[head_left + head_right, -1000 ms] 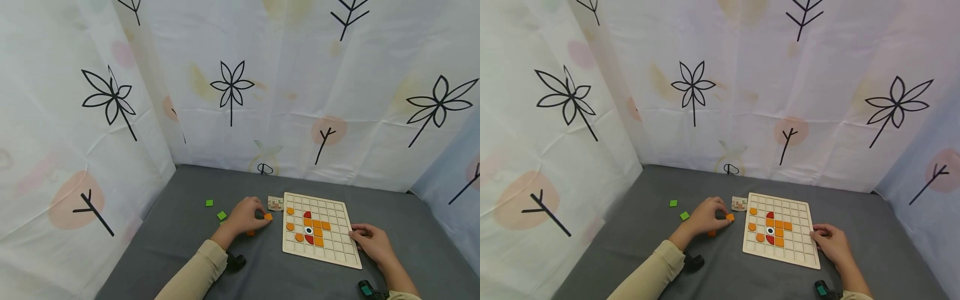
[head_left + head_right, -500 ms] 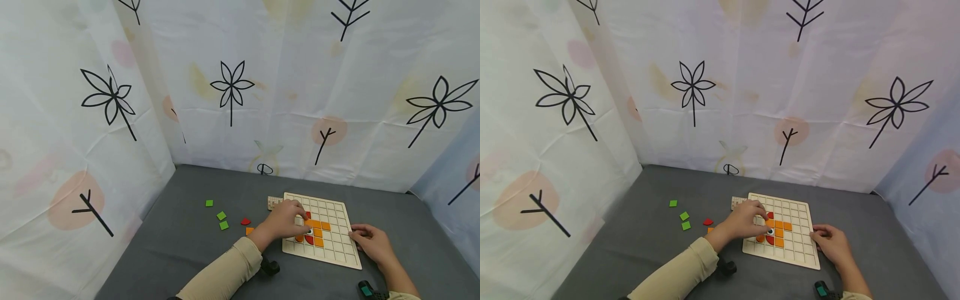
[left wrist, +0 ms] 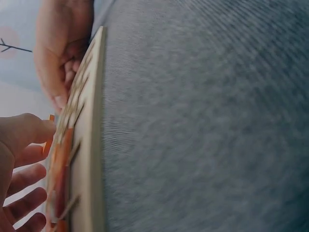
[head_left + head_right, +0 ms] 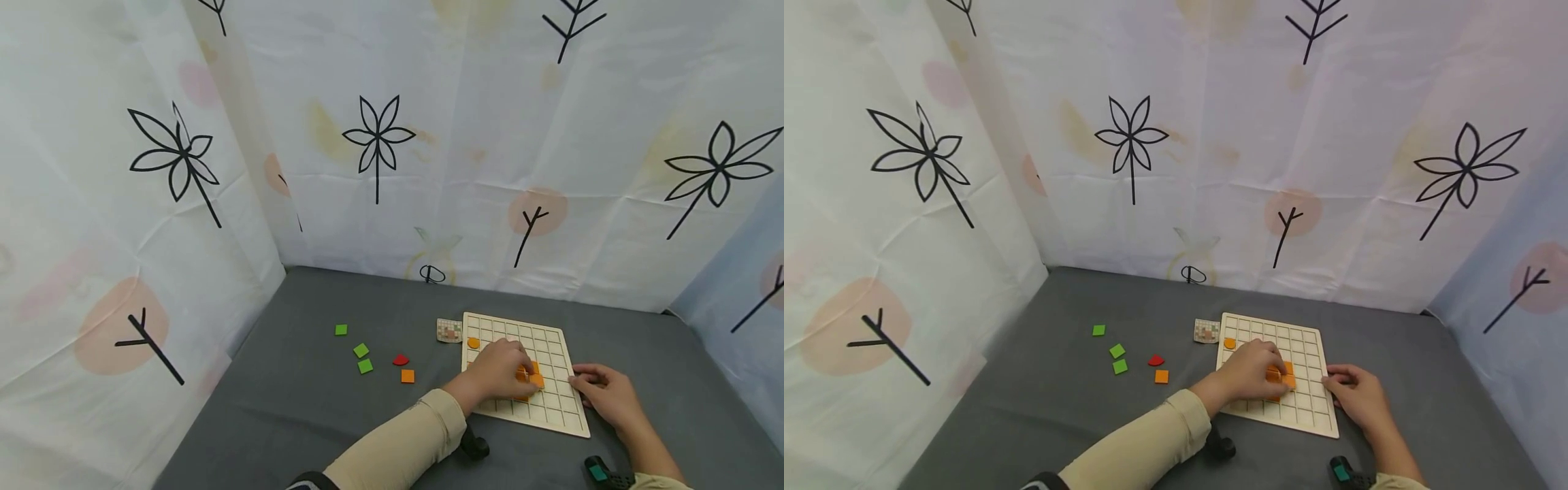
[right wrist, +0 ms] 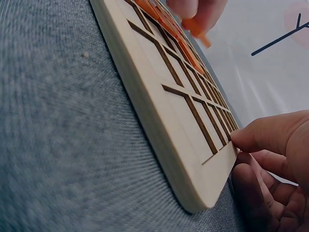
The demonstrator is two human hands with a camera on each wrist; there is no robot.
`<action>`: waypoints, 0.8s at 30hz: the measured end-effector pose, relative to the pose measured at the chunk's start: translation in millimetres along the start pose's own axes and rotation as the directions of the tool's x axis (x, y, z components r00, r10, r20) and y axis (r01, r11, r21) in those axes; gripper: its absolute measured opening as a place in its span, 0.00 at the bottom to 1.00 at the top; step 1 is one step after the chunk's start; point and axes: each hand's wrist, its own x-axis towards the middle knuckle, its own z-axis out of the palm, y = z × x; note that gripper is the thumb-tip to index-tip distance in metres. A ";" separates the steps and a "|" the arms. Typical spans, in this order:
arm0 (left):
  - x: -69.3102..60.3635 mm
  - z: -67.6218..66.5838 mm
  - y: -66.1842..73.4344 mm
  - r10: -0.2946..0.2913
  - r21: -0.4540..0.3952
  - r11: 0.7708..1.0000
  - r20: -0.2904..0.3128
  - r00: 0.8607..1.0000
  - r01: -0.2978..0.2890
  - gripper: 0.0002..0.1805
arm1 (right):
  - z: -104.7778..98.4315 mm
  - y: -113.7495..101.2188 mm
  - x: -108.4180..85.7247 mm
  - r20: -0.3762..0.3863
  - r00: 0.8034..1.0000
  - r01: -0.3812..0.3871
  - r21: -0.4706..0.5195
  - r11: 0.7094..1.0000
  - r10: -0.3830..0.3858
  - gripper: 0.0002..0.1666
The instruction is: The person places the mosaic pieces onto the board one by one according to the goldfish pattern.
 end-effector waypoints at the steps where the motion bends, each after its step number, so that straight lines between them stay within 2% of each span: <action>1: 0.3 1.5 0.2 -0.004 0.010 1.000 0.007 1.000 0.004 0.12 | 0.1 0.1 -0.2 0.001 1.000 0.001 -0.001 1.000 -0.001 0.30; 5: 1.2 4.4 0.4 -0.010 0.047 0.999 0.020 1.000 0.009 0.12 | 0.2 -0.2 -0.3 0.000 1.000 0.002 -0.001 1.000 -0.002 0.30; 12: 3.9 6.7 -0.7 -0.006 0.088 0.996 0.003 1.000 0.006 0.13 | -0.2 -0.6 -0.6 0.001 1.000 0.007 -0.004 1.000 -0.007 0.30; 20: 2.1 4.4 -0.1 -0.014 0.068 0.998 -0.005 1.000 0.014 0.14 | 0.3 -1.0 -0.3 0.002 1.000 0.001 0.001 1.000 -0.001 0.30; 24: 1.2 1.6 1.4 -0.009 0.049 0.999 -0.018 1.000 0.010 0.10 | 0.6 -0.5 0.2 -0.007 1.000 -0.005 -0.001 1.000 0.005 0.30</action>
